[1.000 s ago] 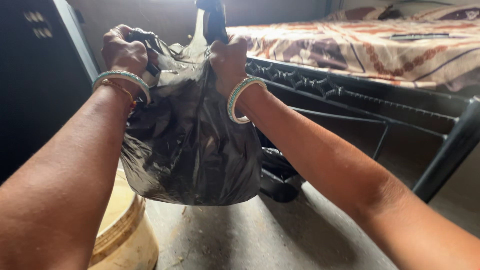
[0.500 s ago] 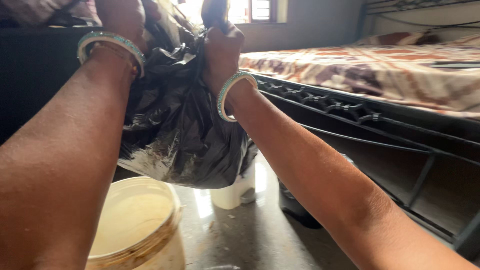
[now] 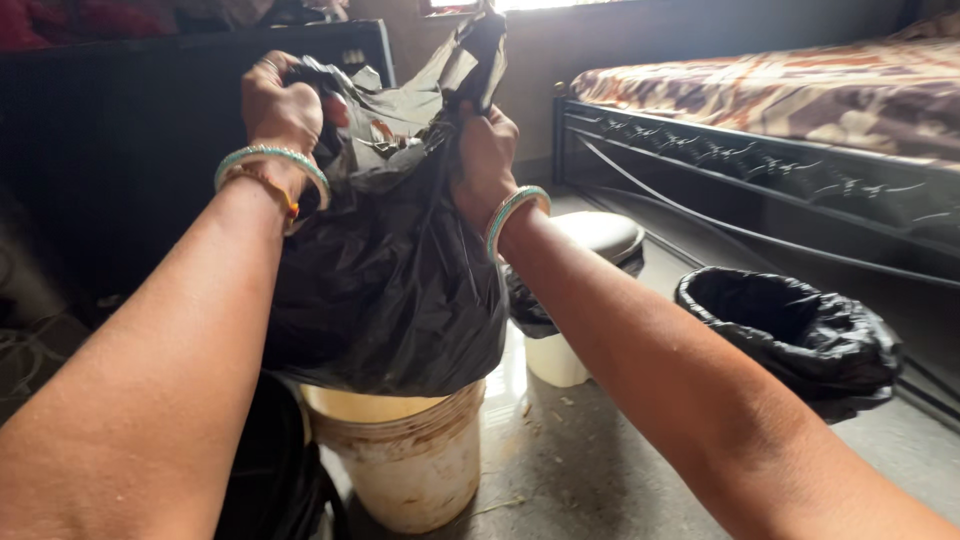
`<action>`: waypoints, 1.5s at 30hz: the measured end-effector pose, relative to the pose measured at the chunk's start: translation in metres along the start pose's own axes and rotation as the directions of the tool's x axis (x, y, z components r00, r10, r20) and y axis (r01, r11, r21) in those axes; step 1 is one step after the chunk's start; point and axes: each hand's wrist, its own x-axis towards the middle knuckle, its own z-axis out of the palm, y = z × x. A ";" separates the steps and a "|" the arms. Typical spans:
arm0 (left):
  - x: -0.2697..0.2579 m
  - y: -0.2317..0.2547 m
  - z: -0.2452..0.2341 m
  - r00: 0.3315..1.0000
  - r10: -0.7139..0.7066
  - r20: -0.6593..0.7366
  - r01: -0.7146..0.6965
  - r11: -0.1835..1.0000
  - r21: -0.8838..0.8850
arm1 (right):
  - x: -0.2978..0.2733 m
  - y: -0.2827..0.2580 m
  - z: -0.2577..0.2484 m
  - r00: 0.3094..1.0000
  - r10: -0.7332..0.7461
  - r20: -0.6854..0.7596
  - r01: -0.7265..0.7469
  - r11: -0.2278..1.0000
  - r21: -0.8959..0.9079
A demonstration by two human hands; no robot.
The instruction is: The person organizes trash by placing a black plastic bag into a grey bucket and adjusting it to fit. They then transfer food scraps from a beige bucket into a black trash bag and place the bag into the beige bucket. Finally, they pick up debris from the floor and place it into a white trash bin.
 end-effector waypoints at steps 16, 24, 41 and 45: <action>-0.058 -0.008 -0.059 0.872 -0.365 0.327 -0.048 0.600 0.798 | -0.065 0.019 0.028 0.862 0.346 0.370 0.371 0.067 -0.926; -0.083 0.033 -0.038 0.881 -0.452 0.140 0.201 0.625 0.754 | -0.084 -0.047 0.031 0.755 0.476 0.452 0.415 0.187 -0.890; -0.082 -0.092 -0.044 0.978 -0.208 -0.008 0.124 0.553 0.824 | -0.125 -0.025 -0.034 0.686 0.624 -0.375 -0.665 0.327 -0.672; -0.070 -0.115 -0.055 0.973 -0.225 0.043 0.097 0.574 0.813 | -0.130 -0.009 -0.031 0.693 0.605 -0.393 -0.687 0.388 -0.614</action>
